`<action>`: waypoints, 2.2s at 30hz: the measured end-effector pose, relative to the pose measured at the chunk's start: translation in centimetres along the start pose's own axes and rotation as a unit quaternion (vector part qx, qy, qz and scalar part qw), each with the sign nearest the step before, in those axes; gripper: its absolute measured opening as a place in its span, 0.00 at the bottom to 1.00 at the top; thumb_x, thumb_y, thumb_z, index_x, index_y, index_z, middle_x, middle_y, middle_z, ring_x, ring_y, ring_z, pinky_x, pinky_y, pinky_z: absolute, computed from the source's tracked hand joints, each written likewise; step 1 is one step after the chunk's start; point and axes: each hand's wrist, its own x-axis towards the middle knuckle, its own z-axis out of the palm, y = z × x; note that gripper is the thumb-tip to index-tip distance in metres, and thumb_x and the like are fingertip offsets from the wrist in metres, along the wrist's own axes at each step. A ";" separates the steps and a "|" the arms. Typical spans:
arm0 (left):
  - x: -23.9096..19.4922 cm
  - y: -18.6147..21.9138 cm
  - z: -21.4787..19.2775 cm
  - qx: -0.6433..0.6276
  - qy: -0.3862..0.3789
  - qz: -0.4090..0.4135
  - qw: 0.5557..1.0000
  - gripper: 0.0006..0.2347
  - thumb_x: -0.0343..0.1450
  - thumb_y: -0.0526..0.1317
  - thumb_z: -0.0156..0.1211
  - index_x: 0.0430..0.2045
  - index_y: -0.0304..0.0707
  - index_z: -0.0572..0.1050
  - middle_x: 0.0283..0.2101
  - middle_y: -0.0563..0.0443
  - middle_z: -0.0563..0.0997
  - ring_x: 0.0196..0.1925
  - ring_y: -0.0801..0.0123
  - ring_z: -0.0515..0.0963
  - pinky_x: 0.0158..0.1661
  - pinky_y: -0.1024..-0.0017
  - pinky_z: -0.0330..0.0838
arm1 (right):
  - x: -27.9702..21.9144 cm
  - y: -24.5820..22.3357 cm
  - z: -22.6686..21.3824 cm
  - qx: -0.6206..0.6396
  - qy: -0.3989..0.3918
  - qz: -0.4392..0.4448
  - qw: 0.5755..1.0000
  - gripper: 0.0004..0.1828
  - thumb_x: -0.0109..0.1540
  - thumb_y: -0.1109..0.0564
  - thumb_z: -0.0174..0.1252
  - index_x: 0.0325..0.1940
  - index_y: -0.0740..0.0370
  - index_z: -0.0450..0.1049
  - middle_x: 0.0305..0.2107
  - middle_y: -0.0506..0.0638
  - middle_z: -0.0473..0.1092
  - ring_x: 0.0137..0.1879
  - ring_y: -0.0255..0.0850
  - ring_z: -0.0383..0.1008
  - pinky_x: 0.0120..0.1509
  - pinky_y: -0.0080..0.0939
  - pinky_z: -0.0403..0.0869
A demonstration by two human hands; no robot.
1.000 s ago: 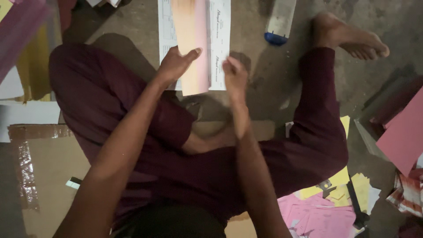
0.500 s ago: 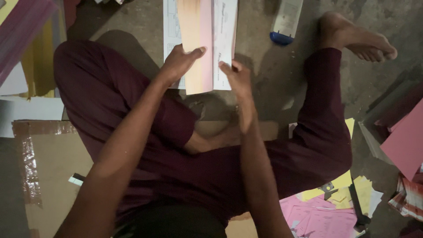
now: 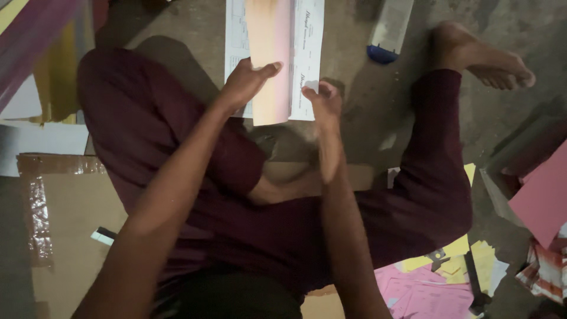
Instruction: The person sits on the floor and sorts through stacks of pink and yellow papers. They pick up a stack, flip through the pages, and place them back down, repeating this process with different stacks.
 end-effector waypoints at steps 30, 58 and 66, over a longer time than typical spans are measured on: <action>0.0 -0.4 1.4 0.057 0.010 0.019 0.998 0.26 0.72 0.58 0.57 0.54 0.37 0.75 0.50 0.43 0.80 0.51 0.61 0.79 0.50 0.65 0.72 | -1.9 -4.1 -0.7 0.159 -0.138 0.122 0.970 0.37 0.69 0.34 0.49 0.68 0.67 0.67 0.58 0.58 0.74 0.62 0.45 0.76 0.64 0.41 0.74; -7.7 1.4 -0.4 -0.375 0.189 0.110 0.901 0.26 0.72 0.29 0.57 0.69 0.32 0.62 0.65 0.40 0.75 0.61 0.61 0.77 0.58 0.69 0.73 | -6.6 -11.8 -1.7 0.260 -0.216 -0.084 0.937 0.38 0.67 0.49 0.50 0.78 0.67 0.50 0.67 0.63 0.63 0.70 0.52 0.68 0.71 0.54 0.71; -1.2 4.4 -10.9 -0.439 0.283 0.275 0.807 0.26 0.74 0.25 0.55 0.70 0.33 0.60 0.62 0.35 0.76 0.56 0.57 0.79 0.47 0.62 0.78 | -7.0 -13.0 -0.8 0.279 -0.175 -0.115 0.937 0.37 0.71 0.46 0.50 0.78 0.67 0.50 0.67 0.68 0.62 0.69 0.54 0.68 0.71 0.49 0.69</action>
